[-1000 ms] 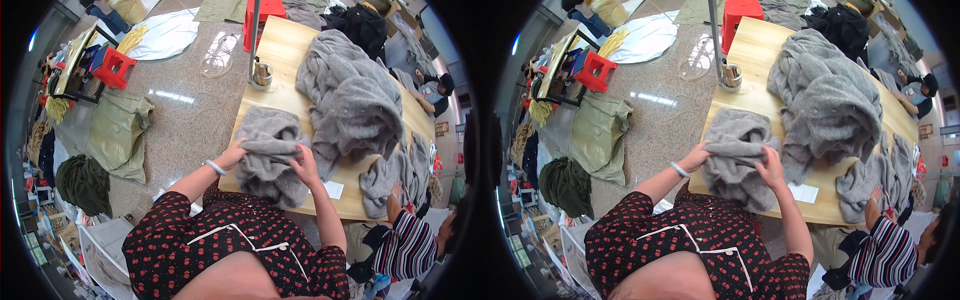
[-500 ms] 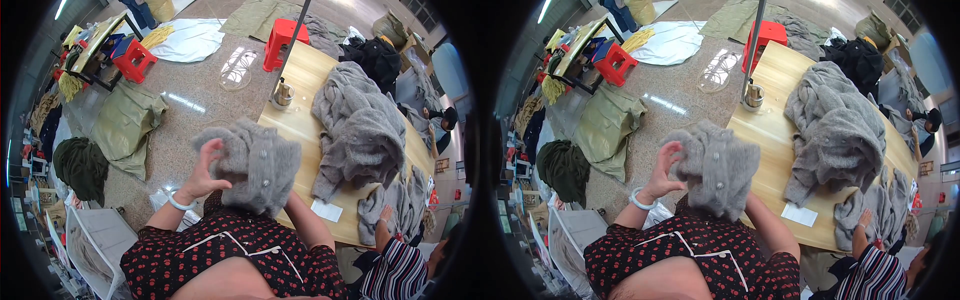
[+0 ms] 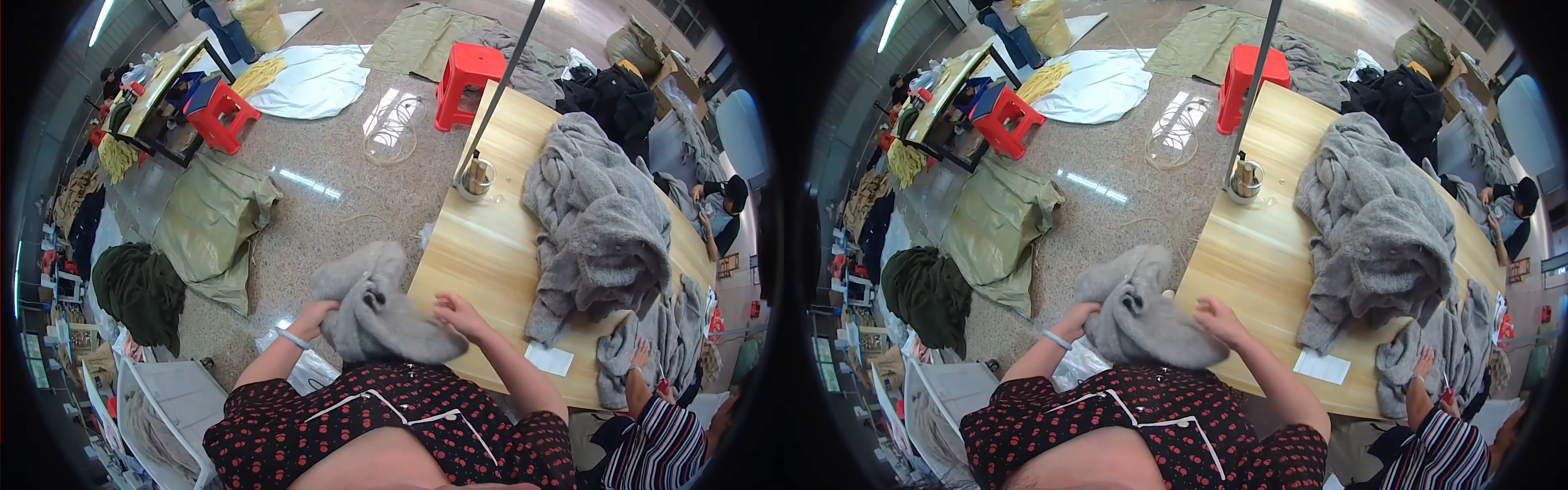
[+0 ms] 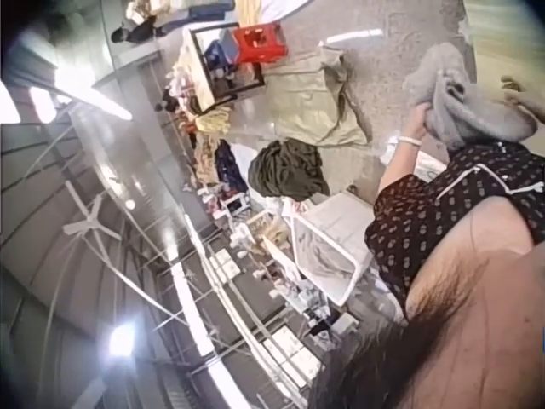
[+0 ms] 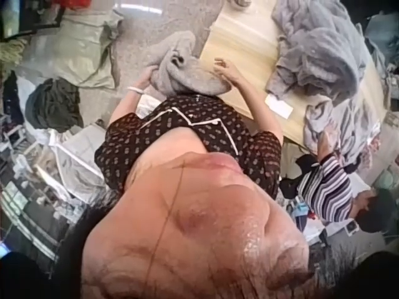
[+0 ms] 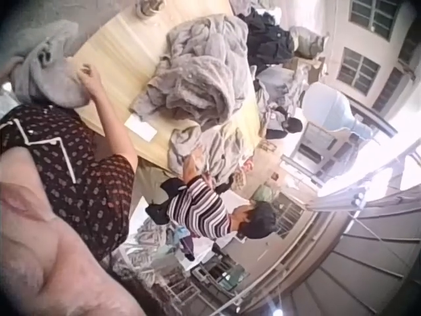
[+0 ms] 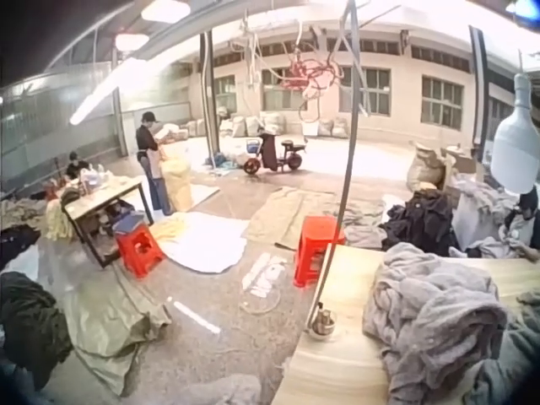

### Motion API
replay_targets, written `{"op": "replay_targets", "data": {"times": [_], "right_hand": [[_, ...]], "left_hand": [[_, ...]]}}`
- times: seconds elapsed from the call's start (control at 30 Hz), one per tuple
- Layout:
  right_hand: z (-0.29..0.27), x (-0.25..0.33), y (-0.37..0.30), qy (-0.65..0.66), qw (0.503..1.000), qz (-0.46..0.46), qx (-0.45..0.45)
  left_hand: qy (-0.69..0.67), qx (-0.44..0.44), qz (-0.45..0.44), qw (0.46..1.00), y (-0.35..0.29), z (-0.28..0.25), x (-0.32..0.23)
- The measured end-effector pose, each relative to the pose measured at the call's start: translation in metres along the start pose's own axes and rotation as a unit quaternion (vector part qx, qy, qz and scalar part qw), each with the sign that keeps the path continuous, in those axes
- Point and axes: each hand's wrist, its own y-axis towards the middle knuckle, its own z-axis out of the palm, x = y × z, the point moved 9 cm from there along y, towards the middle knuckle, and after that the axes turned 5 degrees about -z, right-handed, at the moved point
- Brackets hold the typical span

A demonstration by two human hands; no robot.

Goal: Inspect a knitted garment for loose threads or defects and manually remove them.

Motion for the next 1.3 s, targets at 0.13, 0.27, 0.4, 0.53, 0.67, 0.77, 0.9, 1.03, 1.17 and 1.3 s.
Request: {"op": "replay_targets", "data": {"times": [0.13,0.27,0.4,0.53,0.67,0.77,0.9,1.03,1.17,1.3], "right_hand": [[-0.058,-0.105,-0.043,0.011,0.986,0.114,-0.121],[-0.081,-0.158,-0.082,-0.055,0.965,0.161,-0.198],[-0.077,-0.153,-0.095,-0.017,0.953,0.171,-0.249],[-0.068,-0.127,-0.091,0.054,0.942,0.157,-0.293],[-0.071,-0.094,-0.084,0.080,0.941,0.096,-0.314],[-0.131,-0.040,-0.102,-0.041,0.898,0.015,-0.439],[-0.248,0.107,-0.182,-0.255,0.674,-0.251,-0.646],[-0.298,0.210,-0.250,-0.493,0.338,-0.177,-0.782],[-0.265,0.205,-0.189,-0.529,0.489,-0.283,-0.633],[-0.239,0.140,-0.114,-0.587,0.563,-0.178,-0.554]], "left_hand": [[0.258,-0.158,-0.078,0.950,0.041,-0.097,0.018],[0.175,0.009,-0.227,0.958,0.130,-0.115,0.031],[0.451,0.037,0.096,0.887,0.207,-0.007,-0.150],[-0.008,0.121,0.258,0.959,0.143,0.187,-0.424],[-0.114,0.271,0.472,0.831,-0.007,0.288,-0.635],[0.037,0.188,0.585,0.788,-0.008,0.296,-0.606],[0.199,0.212,0.357,0.888,0.090,0.279,-0.450],[0.219,0.090,0.064,0.969,0.170,0.197,-0.247],[0.180,0.138,-0.068,0.972,0.178,0.194,-0.124],[0.215,0.170,-0.083,0.958,0.150,0.240,-0.080]]}}
